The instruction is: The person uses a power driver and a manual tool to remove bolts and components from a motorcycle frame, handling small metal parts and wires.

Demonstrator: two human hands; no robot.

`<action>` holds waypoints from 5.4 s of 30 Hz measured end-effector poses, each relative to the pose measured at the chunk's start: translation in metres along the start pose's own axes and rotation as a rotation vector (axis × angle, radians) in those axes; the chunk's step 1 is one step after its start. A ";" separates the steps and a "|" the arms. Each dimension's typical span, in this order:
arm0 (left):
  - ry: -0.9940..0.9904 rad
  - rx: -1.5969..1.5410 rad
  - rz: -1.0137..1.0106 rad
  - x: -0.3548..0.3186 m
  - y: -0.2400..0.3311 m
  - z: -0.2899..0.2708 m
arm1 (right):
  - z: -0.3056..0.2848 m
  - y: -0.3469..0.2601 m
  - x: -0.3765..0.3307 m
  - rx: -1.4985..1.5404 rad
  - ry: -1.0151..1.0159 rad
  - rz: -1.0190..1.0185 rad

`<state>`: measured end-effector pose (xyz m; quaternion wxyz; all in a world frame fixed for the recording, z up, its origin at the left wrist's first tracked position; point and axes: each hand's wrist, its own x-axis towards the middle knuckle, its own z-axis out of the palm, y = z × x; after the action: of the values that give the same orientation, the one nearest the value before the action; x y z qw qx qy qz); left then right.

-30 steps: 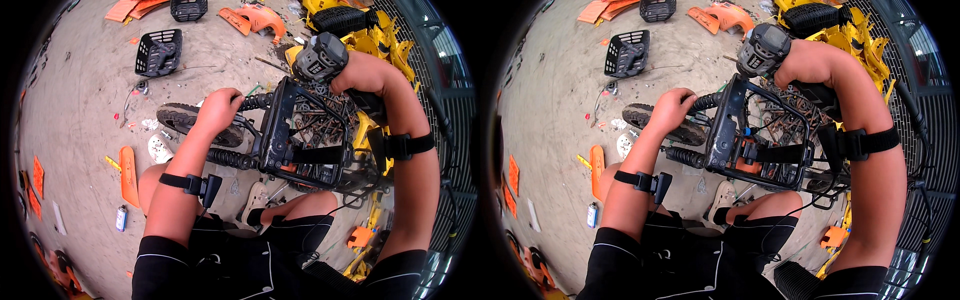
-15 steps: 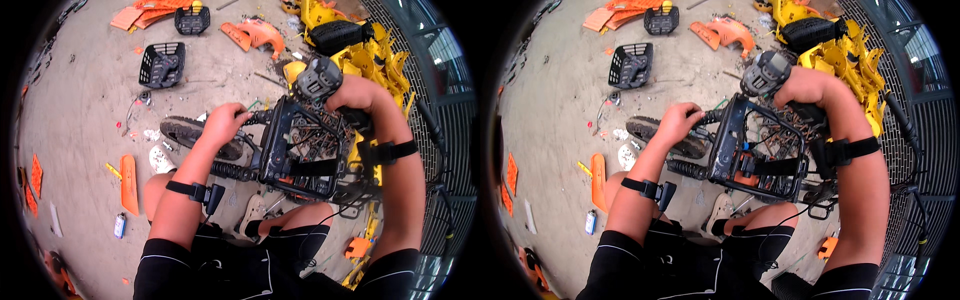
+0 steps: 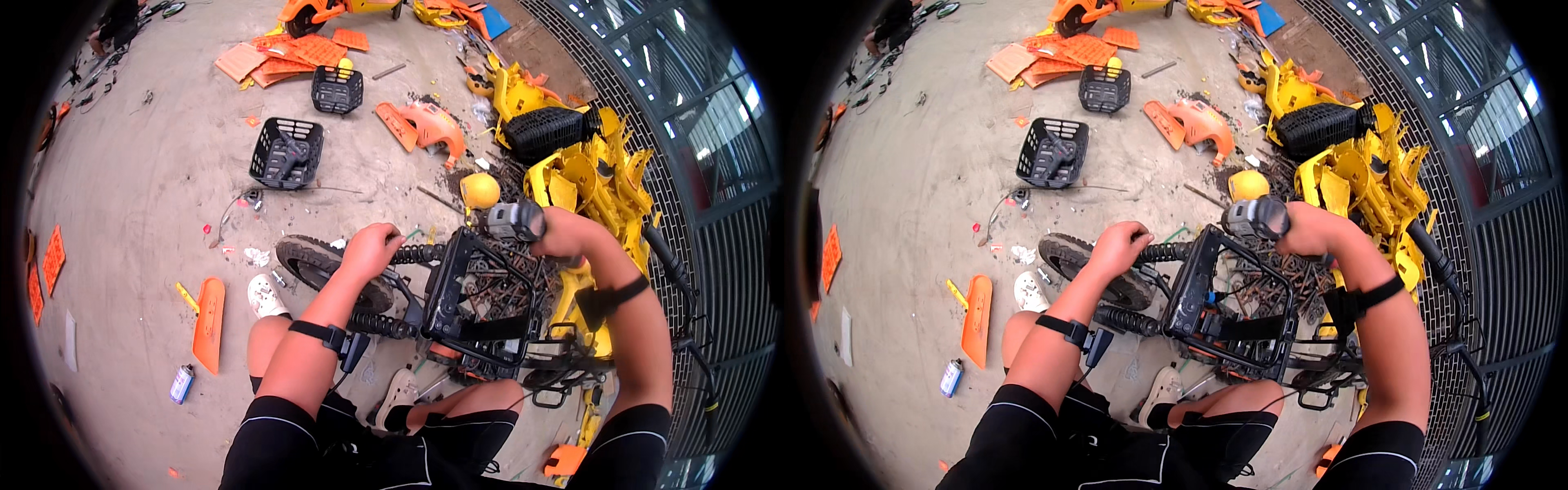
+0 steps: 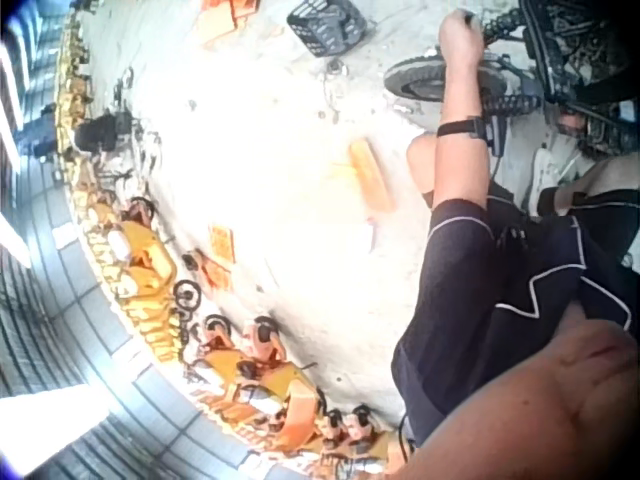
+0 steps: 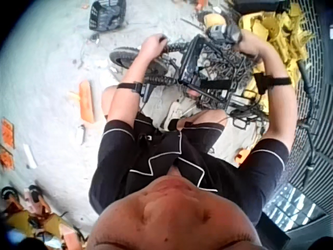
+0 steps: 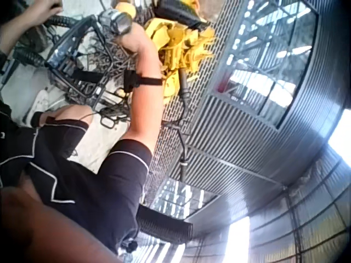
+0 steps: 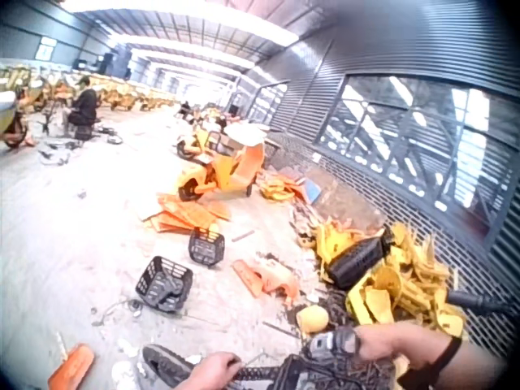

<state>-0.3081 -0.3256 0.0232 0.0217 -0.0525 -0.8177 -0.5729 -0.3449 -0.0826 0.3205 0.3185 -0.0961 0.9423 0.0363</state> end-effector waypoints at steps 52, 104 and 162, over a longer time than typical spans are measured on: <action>-0.318 -0.273 0.142 -0.345 0.231 -0.027 | 0.363 -0.037 -0.295 1.711 0.270 -0.791; 0.094 0.260 1.072 -0.271 0.340 -0.080 | 0.228 -0.034 -0.306 1.957 -0.151 -0.831; -0.098 0.049 0.409 0.052 0.110 0.056 | 0.038 0.017 -0.012 1.273 -0.020 -0.024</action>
<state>-0.3467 -0.2331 0.1115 0.0991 -0.2448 -0.8036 -0.5333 -0.3163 -0.0592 0.2973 0.3226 0.1018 0.7752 -0.5334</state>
